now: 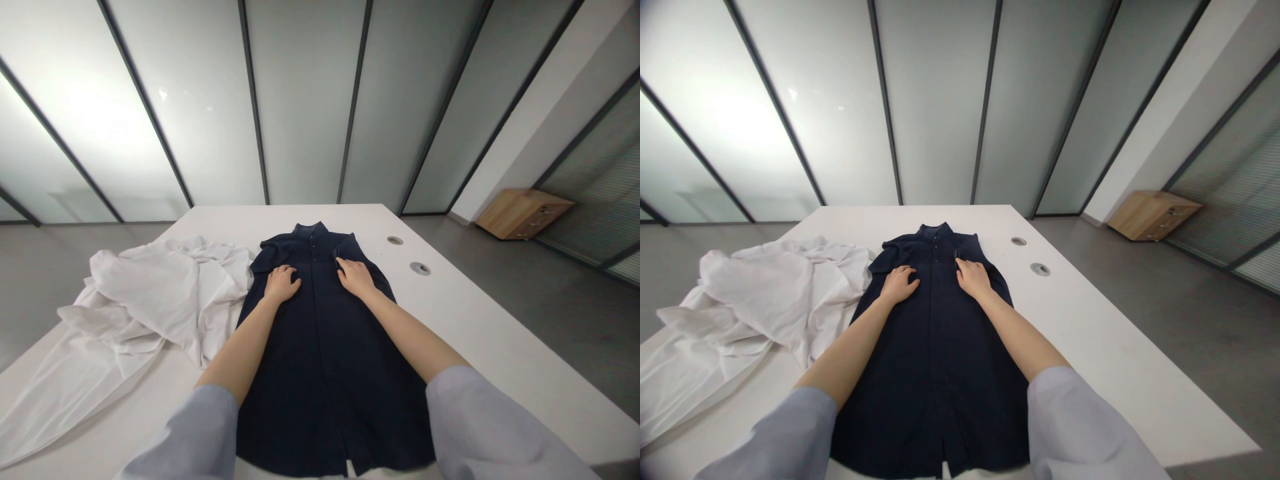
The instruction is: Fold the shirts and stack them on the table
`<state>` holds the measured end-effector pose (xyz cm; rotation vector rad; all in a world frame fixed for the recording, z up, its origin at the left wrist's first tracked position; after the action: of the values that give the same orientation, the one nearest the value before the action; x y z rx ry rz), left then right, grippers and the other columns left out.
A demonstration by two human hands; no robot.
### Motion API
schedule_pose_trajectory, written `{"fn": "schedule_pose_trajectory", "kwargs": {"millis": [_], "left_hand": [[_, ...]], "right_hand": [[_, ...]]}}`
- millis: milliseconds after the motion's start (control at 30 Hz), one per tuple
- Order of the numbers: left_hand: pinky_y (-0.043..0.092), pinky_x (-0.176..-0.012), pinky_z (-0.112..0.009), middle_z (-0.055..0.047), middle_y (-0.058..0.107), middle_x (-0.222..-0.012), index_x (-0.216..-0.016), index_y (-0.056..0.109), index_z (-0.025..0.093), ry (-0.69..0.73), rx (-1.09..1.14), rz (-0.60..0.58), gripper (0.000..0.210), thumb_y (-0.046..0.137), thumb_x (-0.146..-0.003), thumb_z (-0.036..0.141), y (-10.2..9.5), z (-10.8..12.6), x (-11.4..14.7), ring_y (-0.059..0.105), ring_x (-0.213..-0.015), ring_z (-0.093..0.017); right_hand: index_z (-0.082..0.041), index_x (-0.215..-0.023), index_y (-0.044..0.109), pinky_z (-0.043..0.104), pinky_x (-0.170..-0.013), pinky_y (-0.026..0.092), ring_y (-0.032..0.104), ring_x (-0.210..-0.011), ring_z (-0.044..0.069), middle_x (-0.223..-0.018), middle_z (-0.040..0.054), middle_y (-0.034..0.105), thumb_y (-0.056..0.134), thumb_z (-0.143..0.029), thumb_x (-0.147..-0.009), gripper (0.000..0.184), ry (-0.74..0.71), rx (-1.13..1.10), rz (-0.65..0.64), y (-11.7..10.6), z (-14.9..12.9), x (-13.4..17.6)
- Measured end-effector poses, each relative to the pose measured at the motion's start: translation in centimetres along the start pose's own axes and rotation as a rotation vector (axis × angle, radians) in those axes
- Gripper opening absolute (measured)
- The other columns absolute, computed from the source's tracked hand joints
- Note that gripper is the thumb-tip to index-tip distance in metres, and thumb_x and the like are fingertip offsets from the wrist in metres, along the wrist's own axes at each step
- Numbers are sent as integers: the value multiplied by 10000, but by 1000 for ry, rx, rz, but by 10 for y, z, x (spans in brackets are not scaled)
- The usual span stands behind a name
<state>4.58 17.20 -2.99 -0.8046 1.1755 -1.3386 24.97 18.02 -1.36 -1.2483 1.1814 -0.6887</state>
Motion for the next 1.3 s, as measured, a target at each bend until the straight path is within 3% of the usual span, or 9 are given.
{"fn": "schedule_pose_trajectory", "kwargs": {"millis": [133,300,433,567,767,967,1067,1133,1300], "left_hand": [[379,-1035,-427,-100,529,-1367,-1234,599,194,7,-2,-3,437,504,-864,406,1,0,0,472,-1247,-287],[380,-1034,-423,-98,526,-1370,-1243,596,193,9,-7,1,447,503,-866,415,2,-1,-1,473,-1248,-288],[380,-1036,-423,-98,528,-1368,-1242,596,195,12,-9,6,445,507,-864,414,2,-2,-1,474,-1247,-287],[383,-1034,-428,-102,528,-1366,-1245,591,200,16,-13,6,445,505,-866,416,3,-3,-2,472,-1249,-288],[403,-1015,-406,-91,550,-1329,-1227,596,204,4,2,11,428,495,-859,397,1,-2,-2,498,-1204,-275],[424,-963,-397,-101,563,-1274,-1187,619,209,-68,-113,142,380,418,-872,278,-22,-11,-6,487,-1163,-277],[356,-1018,-443,-113,538,-1313,-1155,638,208,-29,-213,198,381,390,-867,228,-37,-20,-14,428,-1235,-302],[323,-1035,-469,-136,537,-1314,-1152,637,194,-42,-281,175,380,416,-851,263,-42,-34,-21,420,-1249,-322],[372,-978,-502,-189,589,-1261,-1195,612,169,-213,-299,-42,494,529,-759,386,-38,-83,-42,496,-1206,-371]], "right_hand": [[-79,-1453,353,414,-1067,328,450,-1300,273,-1413,172,490,427,-326,-926,587,31,-16,-64,17,1,5],[-146,-1283,578,380,-1040,359,470,-1265,252,-1377,123,533,427,-349,-938,428,50,-55,-82,19,10,5],[-183,-1171,655,360,-963,402,529,-1136,244,-1261,103,595,444,-336,-932,354,61,-54,-51,13,12,6],[-189,-1098,678,349,-896,415,545,-1034,245,-1130,112,615,464,-310,-915,307,130,-30,-36,7,15,9],[-198,-1148,638,367,-882,415,518,-1077,269,-1183,118,577,490,-329,-897,319,172,-46,-79,12,18,11],[-201,-1190,620,373,-901,404,505,-1103,273,-1221,123,553,488,-361,-907,351,159,-71,-96,17,19,14],[-198,-1174,632,369,-904,400,510,-1089,266,-1195,119,564,482,-345,-908,339,149,-85,-85,16,18,15],[-198,-1160,640,363,-903,400,513,-1083,260,-1186,113,569,483,-331,-904,328,147,-98,-77,15,18,15],[-200,-1130,653,349,-902,400,518,-1076,249,-1174,101,580,493,-308,-894,305,157,-129,-58,14,20,14]]}}
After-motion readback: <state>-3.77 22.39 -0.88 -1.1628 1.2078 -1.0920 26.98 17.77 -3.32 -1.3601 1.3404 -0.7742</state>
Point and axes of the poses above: each hand's wrist, its own x-axis away from the middle knuckle, its own y-axis out of the palm, z = x × y, the point moved 10 cm from there along -x, towards the middle knuckle
